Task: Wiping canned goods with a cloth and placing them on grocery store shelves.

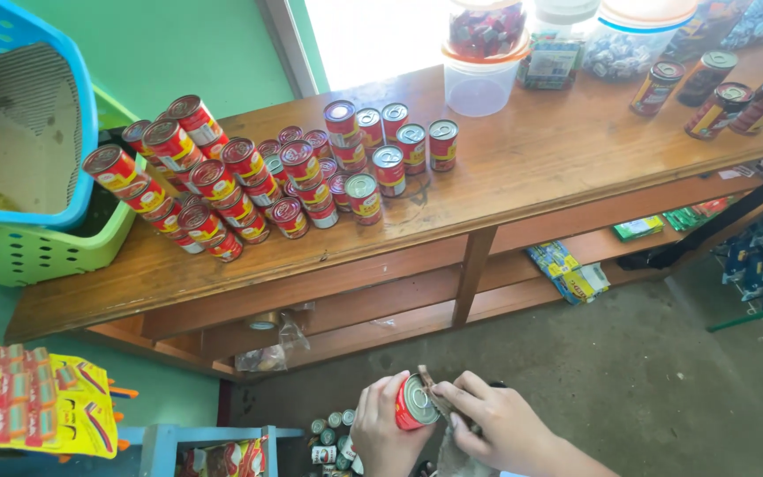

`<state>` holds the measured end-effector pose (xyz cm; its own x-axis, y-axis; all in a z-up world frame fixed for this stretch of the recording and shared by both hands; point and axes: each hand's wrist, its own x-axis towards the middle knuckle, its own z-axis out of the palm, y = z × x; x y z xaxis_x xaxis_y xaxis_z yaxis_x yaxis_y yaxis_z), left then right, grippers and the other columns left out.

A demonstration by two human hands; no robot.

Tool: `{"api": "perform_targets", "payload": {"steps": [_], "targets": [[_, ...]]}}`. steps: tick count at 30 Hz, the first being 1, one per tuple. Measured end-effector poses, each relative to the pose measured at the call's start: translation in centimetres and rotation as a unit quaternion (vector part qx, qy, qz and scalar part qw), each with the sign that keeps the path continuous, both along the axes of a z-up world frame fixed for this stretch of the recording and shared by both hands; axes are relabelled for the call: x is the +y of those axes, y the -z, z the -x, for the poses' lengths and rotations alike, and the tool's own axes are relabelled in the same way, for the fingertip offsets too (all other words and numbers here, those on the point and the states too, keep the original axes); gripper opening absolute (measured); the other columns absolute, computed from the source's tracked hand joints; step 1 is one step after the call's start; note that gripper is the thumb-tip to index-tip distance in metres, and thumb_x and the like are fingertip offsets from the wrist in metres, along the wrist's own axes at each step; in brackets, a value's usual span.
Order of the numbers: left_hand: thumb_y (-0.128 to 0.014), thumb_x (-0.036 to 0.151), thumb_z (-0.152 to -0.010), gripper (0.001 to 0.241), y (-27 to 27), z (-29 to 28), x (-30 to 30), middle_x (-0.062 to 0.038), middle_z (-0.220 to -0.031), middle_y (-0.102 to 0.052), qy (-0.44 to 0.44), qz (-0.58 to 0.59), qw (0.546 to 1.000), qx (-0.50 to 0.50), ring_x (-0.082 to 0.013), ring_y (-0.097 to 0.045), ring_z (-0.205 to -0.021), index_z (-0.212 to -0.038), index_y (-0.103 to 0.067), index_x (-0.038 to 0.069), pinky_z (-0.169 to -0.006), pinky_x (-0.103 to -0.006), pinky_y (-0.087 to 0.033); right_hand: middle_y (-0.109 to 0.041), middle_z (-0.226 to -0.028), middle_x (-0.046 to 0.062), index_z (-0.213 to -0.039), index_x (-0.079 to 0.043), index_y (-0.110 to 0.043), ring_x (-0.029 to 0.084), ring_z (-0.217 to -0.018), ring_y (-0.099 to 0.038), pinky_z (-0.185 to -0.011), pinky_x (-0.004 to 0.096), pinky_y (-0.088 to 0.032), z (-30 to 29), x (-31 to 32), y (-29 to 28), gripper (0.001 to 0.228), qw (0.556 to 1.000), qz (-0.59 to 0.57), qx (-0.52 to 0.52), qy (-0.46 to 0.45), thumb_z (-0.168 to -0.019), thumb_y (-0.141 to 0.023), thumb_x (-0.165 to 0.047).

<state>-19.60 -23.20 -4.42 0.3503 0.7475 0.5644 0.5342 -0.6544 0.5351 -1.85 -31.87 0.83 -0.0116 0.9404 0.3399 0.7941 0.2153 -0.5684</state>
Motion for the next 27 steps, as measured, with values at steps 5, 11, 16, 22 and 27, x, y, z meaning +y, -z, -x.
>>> {"api": "perform_targets", "payload": {"steps": [5, 11, 16, 22, 27], "targets": [[-0.089, 0.023, -0.049, 0.076, 0.0, -4.6, 0.9, -0.001, -0.103, -0.073, 0.026, 0.050, 0.998, -0.004, -0.0246, -0.072, -0.082, -0.120, -0.064, 0.017, -0.066, -0.0365, -0.057, -0.069, -0.103, 0.002, -0.124, -0.013, -0.069, 0.021, -0.057, -0.067, -0.051, 0.032, -0.055, -4.9, 1.0, -0.3, 0.046, 0.999, 0.024, 0.030, -0.020, -0.078, -0.069, -0.016], [-0.089, 0.024, -0.052, 0.073, -1.4, -10.6, 1.9, -0.002, -0.104, -0.072, 0.131, 0.074, 0.988, 0.024, -0.0240, -0.071, -0.085, -0.121, -0.066, 0.016, -0.072, -0.0360, -0.058, -0.059, -0.102, 0.004, -0.131, -0.023, -0.068, 0.018, -0.059, -0.063, -0.052, 0.031, -0.054, -12.3, 2.0, -2.4, 0.057, 0.995, 0.040, 0.028, -0.085, -0.076, -0.067, -0.009], [-0.089, 0.025, -0.050, 0.067, -1.5, -16.3, 1.8, -0.002, -0.096, -0.072, 0.046, 0.035, 0.998, -0.001, -0.0245, -0.071, -0.077, -0.113, -0.068, 0.017, -0.066, -0.0347, -0.058, -0.060, -0.105, 0.010, -0.137, -0.018, -0.061, 0.025, -0.056, -0.063, -0.048, 0.035, -0.053, -17.8, 3.7, -2.8, 0.058, 0.992, -0.003, -0.076, -0.097, -0.080, -0.068, -0.019], [-0.091, 0.032, -0.052, 0.072, -1.2, -19.2, 2.1, 0.002, -0.109, -0.069, -0.099, -0.064, 0.992, 0.038, -0.0211, -0.068, -0.090, -0.120, -0.067, 0.022, -0.078, -0.0367, -0.055, -0.061, -0.089, 0.005, -0.128, -0.012, -0.062, 0.027, -0.052, -0.062, -0.044, 0.036, -0.050, -21.5, 4.8, -2.8, 0.051, 0.994, 0.011, -0.025, -0.110, -0.078, -0.067, -0.013], [-0.091, 0.026, -0.049, 0.078, -1.2, -22.5, 1.4, 0.002, -0.109, -0.071, -0.066, 0.031, 0.997, 0.017, -0.0213, -0.070, -0.090, -0.122, -0.066, 0.021, -0.076, -0.0344, -0.057, -0.065, -0.090, 0.004, -0.121, -0.012, -0.067, 0.024, -0.050, -0.059, -0.045, 0.034, -0.048, -25.5, 5.3, -4.2, 0.046, 0.983, 0.046, 0.073, -0.160, -0.075, -0.067, -0.009]]}}
